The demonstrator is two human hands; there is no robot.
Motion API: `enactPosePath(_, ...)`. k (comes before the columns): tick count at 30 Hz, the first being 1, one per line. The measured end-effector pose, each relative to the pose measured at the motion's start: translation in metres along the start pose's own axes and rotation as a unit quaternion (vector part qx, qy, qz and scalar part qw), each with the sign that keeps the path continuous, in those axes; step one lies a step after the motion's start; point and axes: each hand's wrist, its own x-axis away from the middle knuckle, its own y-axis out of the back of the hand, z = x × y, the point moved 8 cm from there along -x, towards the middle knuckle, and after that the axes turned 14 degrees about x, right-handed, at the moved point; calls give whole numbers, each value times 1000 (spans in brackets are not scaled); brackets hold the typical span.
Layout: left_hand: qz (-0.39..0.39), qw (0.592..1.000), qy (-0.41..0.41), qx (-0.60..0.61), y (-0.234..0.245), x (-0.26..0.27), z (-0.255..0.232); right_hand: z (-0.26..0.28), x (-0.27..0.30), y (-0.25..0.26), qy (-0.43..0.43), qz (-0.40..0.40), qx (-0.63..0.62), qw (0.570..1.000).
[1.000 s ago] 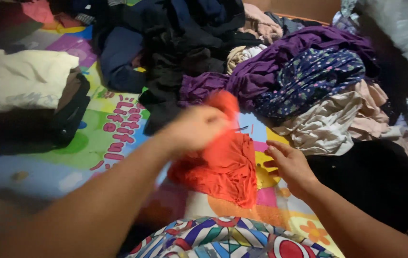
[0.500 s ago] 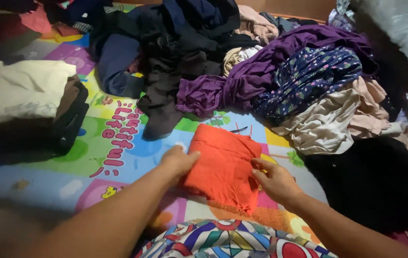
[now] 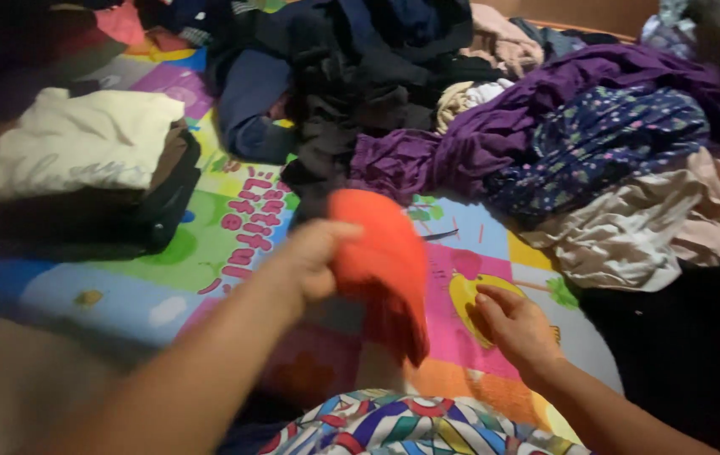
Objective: Fold various pieces of clothing including shirts and shorts on a bed.
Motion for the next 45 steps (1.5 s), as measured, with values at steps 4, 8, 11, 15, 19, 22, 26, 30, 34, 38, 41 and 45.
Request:
enactPosePath(4, 18, 992, -125, -31, -27, 73, -118, 8, -5, -14, 22, 27, 48, 998)
enactPosePath(8, 186, 934, -213, -219, -70, 130, -228, 47, 17, -24, 31, 41, 120, 991)
enactPosePath(11, 176, 940, -222, -192, -62, 152, -281, 38, 13, -21, 18, 42, 135, 990)
enactPosePath(15, 164, 945, -233, -157, -42, 162, -317, 10, 1, -22, 9, 40, 99, 994)
enactPosePath(19, 146, 949, -256, -115, -1, 164, -323, 22, 10, -23, 15, 33, 170, 985)
enactPosePath(22, 124, 950, -276, -80, 35, 169, -310, 26, 10, -25, 24, 33, 173, 984)
enactPosePath(26, 104, 947, -300, -43, 79, 159, -295, 36, 12, -25, 26, 30, 220, 975)
enactPosePath(30, 88, 944, -318, -9, 93, 147, -291, 33, 5, -23, 23, 28, 231, 972)
enactPosePath(34, 70, 937, -342, 25, 104, 153, -304, 35, 1, -23, 5, 24, 244, 969)
enactPosePath(38, 46, 929, -362, 60, 143, 155, -316, 41, 2, -26, 3, 8, 241, 970)
enactPosePath(41, 32, 923, -374, 85, 171, 145, -325, 38, 1, -26, -4, 0, 237, 972)
enactPosePath(45, 7, 912, -392, 123, 195, 139, -324, 30, -6, -26, 16, -4, 221, 975)
